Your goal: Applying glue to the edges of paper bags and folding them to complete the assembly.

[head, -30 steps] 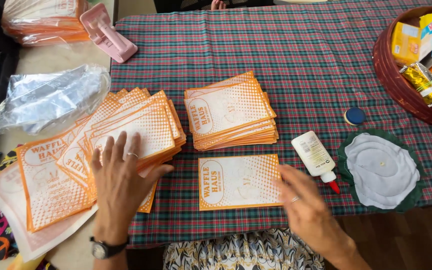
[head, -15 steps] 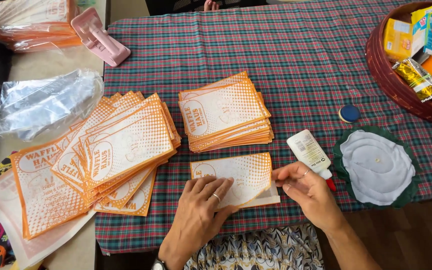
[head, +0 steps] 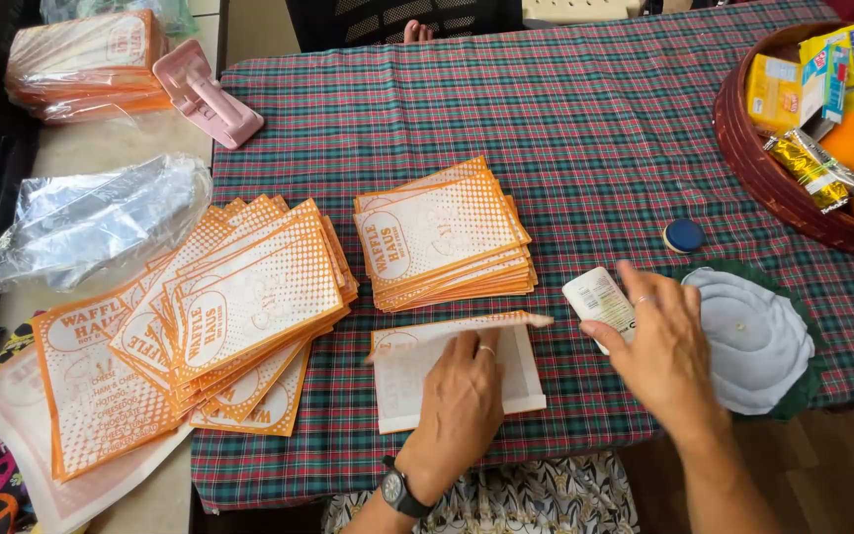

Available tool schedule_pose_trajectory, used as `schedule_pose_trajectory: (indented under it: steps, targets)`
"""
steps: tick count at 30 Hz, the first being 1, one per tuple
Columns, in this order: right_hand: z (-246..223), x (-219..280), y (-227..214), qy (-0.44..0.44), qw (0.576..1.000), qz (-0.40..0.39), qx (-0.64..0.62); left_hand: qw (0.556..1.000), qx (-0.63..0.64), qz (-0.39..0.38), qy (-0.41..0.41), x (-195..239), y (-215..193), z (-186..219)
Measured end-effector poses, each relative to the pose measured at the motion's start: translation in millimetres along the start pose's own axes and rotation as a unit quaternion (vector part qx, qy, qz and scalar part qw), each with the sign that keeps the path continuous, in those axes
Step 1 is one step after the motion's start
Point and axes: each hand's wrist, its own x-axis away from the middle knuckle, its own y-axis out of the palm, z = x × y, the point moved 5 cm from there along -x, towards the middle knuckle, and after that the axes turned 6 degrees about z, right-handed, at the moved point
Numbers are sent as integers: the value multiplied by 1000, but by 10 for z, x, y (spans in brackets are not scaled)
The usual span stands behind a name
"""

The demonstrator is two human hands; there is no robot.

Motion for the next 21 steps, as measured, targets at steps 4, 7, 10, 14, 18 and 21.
schedule_pose_trajectory:
  steps: [4, 7, 10, 14, 18, 21]
  targets:
    - [90, -130, -20, 136, 969, -182, -100, 996, 73, -44, -32, -61, 13, -149]
    - [121, -66, -37, 263, 920, -168, -237, 994, 85, -56, -42, -88, 74, -252]
    - [231, 66, 116, 252, 783, -2, -568, 992, 80, -88, -52, -89, 26, -224]
    - [80, 144, 96, 185, 790, 70, -581, 984, 92, -130, -82, -154, -45, -191]
    - [-12, 257, 168, 132, 865, 63, -480, 984, 90, -135, -79, -131, -15, -208]
    - [86, 432, 186, 110, 848, 58, -515, 984, 94, -133, -74, -138, -45, -169]
